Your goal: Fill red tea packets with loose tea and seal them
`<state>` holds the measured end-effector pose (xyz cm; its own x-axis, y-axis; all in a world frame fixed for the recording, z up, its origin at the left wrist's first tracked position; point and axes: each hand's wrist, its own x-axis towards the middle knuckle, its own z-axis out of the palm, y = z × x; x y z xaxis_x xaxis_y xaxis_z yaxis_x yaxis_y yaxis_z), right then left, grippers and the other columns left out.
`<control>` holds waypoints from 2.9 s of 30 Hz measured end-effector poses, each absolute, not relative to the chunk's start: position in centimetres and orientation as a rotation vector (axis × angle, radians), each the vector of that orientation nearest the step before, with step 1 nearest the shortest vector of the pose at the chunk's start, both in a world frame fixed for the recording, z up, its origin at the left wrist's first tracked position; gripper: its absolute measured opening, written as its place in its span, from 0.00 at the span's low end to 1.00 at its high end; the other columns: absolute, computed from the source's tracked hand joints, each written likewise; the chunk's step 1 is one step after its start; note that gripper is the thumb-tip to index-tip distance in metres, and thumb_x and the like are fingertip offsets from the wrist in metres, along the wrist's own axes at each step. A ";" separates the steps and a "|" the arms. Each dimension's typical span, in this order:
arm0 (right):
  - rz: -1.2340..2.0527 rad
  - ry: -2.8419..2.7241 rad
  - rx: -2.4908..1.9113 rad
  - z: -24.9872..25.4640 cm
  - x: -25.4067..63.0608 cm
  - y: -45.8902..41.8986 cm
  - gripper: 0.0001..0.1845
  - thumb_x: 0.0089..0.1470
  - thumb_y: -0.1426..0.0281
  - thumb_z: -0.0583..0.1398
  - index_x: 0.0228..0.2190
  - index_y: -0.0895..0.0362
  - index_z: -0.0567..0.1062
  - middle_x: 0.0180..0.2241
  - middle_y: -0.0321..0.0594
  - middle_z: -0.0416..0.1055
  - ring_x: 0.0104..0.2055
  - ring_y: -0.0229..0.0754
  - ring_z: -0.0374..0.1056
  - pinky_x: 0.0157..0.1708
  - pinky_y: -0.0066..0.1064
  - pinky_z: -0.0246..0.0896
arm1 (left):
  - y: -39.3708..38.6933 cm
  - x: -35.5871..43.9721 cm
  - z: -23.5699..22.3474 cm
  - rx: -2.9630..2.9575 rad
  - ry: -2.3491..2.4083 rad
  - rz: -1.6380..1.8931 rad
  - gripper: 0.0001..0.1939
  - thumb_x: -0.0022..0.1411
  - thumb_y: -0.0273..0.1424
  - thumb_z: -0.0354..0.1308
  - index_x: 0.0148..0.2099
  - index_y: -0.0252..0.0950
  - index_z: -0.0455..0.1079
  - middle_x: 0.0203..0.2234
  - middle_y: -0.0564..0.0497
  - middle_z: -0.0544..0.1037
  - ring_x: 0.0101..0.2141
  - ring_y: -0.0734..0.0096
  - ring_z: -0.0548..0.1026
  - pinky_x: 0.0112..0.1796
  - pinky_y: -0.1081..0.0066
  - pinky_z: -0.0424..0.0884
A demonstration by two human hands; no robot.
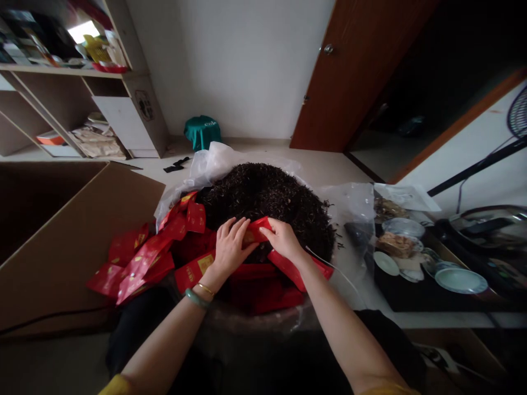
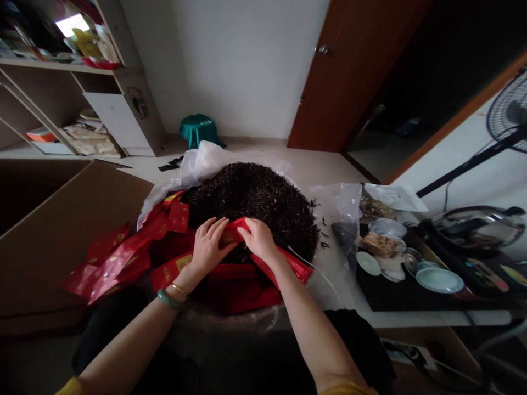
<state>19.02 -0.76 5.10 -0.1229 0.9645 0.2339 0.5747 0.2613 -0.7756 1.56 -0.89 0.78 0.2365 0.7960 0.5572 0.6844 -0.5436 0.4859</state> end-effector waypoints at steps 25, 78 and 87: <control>1.207 -1.724 -1.210 2.7 17.7 -0.7 0.18 0.55 0.58 0.54 0.32 0.58 0.76 0.27 0.36 0.74 0.34 0.42 0.67 0.39 0.36 0.62 | -0.7 1.1 0.5 2.586 1.314 1.168 0.25 0.55 0.36 0.62 0.54 0.36 0.65 0.45 0.43 0.73 0.45 0.57 0.66 0.47 0.58 0.63; 1.931 -1.197 -0.821 2.0 17.1 -2.1 0.32 0.52 0.46 0.52 0.45 0.58 0.72 0.45 0.45 0.73 0.52 0.48 0.64 0.52 0.43 0.56 | -1.3 0.9 -1.0 2.808 1.312 0.823 0.30 0.54 0.29 0.60 0.59 0.36 0.60 0.50 0.41 0.72 0.49 0.55 0.69 0.47 0.59 0.66; 1.896 -1.281 -0.855 2.1 17.8 -1.9 0.32 0.52 0.46 0.52 0.44 0.58 0.74 0.41 0.45 0.75 0.51 0.48 0.65 0.52 0.45 0.58 | -1.3 0.6 -0.6 2.809 1.331 0.771 0.29 0.53 0.27 0.60 0.57 0.37 0.61 0.49 0.42 0.73 0.45 0.56 0.70 0.45 0.58 0.66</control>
